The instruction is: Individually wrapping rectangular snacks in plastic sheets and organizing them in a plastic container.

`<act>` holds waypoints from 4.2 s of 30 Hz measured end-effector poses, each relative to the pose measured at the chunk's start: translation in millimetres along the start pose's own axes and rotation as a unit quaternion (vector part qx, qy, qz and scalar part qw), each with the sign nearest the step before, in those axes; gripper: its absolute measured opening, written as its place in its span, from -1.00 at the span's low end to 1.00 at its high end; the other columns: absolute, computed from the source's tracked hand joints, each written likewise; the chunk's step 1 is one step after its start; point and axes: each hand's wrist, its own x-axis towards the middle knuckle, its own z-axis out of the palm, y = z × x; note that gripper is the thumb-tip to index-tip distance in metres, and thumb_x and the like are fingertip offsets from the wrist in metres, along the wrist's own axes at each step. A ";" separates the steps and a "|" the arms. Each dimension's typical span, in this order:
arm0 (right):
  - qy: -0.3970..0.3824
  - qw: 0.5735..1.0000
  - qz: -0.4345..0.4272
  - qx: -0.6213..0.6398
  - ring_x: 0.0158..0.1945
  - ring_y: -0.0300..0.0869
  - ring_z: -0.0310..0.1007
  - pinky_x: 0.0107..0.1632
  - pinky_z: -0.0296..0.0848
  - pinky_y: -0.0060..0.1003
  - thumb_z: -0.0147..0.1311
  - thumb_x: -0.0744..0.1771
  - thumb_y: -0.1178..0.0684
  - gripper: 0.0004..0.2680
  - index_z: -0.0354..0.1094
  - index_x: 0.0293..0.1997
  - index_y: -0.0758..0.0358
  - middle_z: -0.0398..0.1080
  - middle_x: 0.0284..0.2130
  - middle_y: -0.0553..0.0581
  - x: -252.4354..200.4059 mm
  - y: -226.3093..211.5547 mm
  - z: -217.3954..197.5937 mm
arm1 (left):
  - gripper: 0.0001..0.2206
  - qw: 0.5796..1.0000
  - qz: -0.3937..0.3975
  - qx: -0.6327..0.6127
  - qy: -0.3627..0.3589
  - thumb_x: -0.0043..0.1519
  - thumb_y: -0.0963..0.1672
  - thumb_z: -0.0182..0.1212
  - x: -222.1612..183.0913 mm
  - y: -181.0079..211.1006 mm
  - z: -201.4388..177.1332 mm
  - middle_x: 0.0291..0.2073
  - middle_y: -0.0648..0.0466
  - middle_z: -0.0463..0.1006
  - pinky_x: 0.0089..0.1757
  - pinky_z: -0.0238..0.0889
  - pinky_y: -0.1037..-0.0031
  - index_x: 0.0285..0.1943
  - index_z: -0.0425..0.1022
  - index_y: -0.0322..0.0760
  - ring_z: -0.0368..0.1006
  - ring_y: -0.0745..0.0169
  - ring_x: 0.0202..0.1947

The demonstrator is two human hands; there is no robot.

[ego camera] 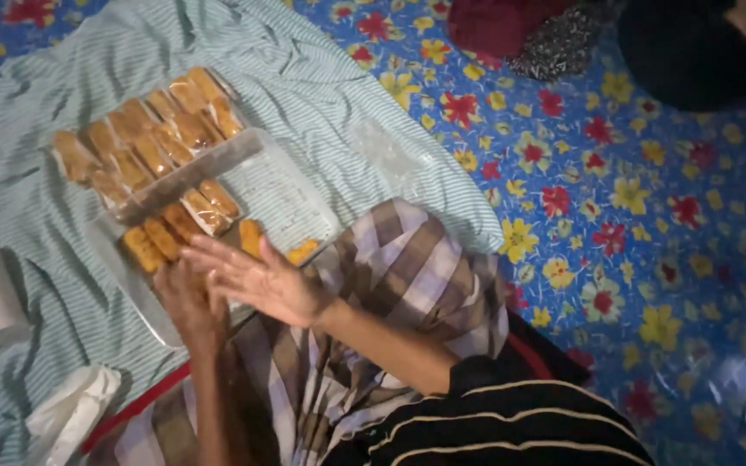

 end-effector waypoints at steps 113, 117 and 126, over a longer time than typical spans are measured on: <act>0.304 0.470 0.046 -0.828 0.09 0.06 0.47 0.15 0.39 -0.04 0.19 0.32 -0.09 -0.76 0.47 0.05 0.07 0.42 -0.04 0.11 -124.2 -115.9 -338.9 | -0.97 0.984 -0.111 0.040 -0.130 0.16 -0.15 0.30 -22.9 79.4 -7.4 -0.42 0.12 0.48 -0.30 0.42 0.24 -0.27 0.57 -0.07 0.57 -0.02 -0.37; 0.333 0.448 0.144 -0.817 0.09 0.18 0.45 0.12 0.41 0.10 0.13 0.32 -0.09 -0.74 0.43 0.09 0.04 0.38 0.00 0.18 -116.2 -124.9 -377.5 | -0.94 0.980 -0.133 0.027 -0.148 0.18 -0.14 0.28 -21.1 78.8 -12.1 -0.39 0.13 0.47 -0.27 0.40 0.28 -0.22 0.56 -0.05 0.56 0.01 -0.32; 0.329 0.420 0.253 -0.807 0.14 0.15 0.43 0.12 0.43 0.14 0.19 0.26 -0.30 -0.62 0.39 0.13 -0.07 0.35 0.06 0.11 -117.3 -114.0 -433.6 | -0.95 0.974 -0.144 0.028 -0.173 0.18 -0.17 0.26 -12.0 85.4 -20.2 -0.43 0.07 0.50 -0.29 0.40 0.25 -0.23 0.56 -0.09 0.56 -0.05 -0.34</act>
